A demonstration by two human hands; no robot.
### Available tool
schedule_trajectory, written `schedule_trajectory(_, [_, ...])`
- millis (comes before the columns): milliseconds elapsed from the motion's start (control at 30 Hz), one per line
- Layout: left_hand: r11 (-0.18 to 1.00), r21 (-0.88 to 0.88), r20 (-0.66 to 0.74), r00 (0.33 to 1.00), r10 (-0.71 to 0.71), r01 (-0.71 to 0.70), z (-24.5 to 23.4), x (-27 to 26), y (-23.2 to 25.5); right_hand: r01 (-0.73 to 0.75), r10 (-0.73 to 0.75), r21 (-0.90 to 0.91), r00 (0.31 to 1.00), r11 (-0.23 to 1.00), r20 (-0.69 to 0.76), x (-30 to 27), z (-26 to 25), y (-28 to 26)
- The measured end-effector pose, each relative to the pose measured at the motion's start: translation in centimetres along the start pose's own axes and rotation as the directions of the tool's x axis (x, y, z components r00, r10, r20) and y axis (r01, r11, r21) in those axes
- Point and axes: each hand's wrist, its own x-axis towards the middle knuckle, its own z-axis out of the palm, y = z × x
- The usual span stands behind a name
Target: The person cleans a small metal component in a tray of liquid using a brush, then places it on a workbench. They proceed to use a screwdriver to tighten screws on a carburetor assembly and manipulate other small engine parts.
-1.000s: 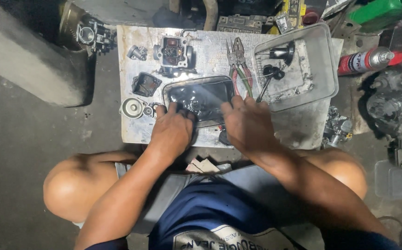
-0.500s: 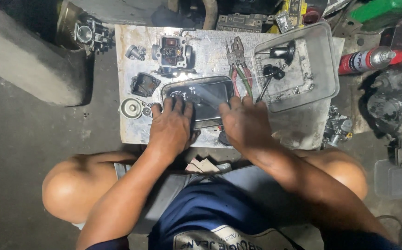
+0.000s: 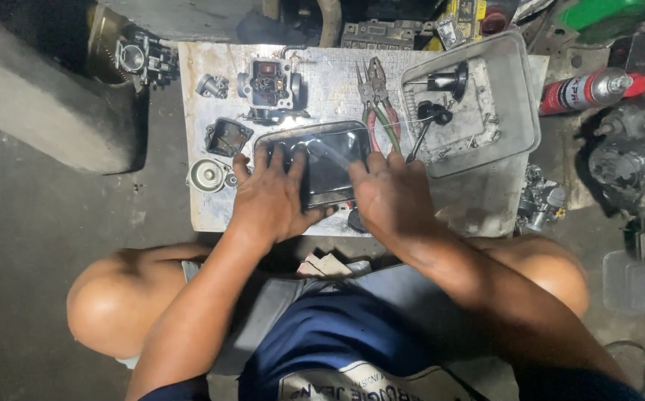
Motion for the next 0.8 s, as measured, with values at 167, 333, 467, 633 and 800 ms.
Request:
schedule_trajectory(167, [0.997, -0.071, -0.155, 0.988, 0.028, -0.039, 2.0, 1.5, -1.6, -0.014, 0.014, -0.012, 1.0, 1.0, 0.005, 0.0, -0.6, 0.0])
schedule_trajectory(333, [0.997, 0.052, -0.399, 0.914, 0.074, -0.058, 5.2, 3.9, -2.4, -0.014, 0.013, -0.02, 1.0, 1.0, -0.02, -0.2, -1.2, 0.0])
schedule_trajectory(467, [0.983, 0.181, -0.659, 0.741, 0.13, -0.012, 7.1, 5.8, -2.4, 0.007, -0.011, -0.04, 0.997, 0.999, -0.08, -0.4, -1.3, -0.1])
schedule_trajectory(633, [0.977, 0.213, -0.746, 0.65, 0.144, 0.027, 7.7, 6.5, -1.8, 0.003, -0.007, -0.037, 0.995, 0.999, -0.102, -0.7, -1.8, -0.4])
schedule_trajectory(800, [0.978, 0.179, -0.724, 0.687, 0.059, 0.104, 8.5, 6.8, -1.2, 0.018, -0.026, -0.054, 0.99, 0.998, -0.137, -0.9, -1.9, -0.1])
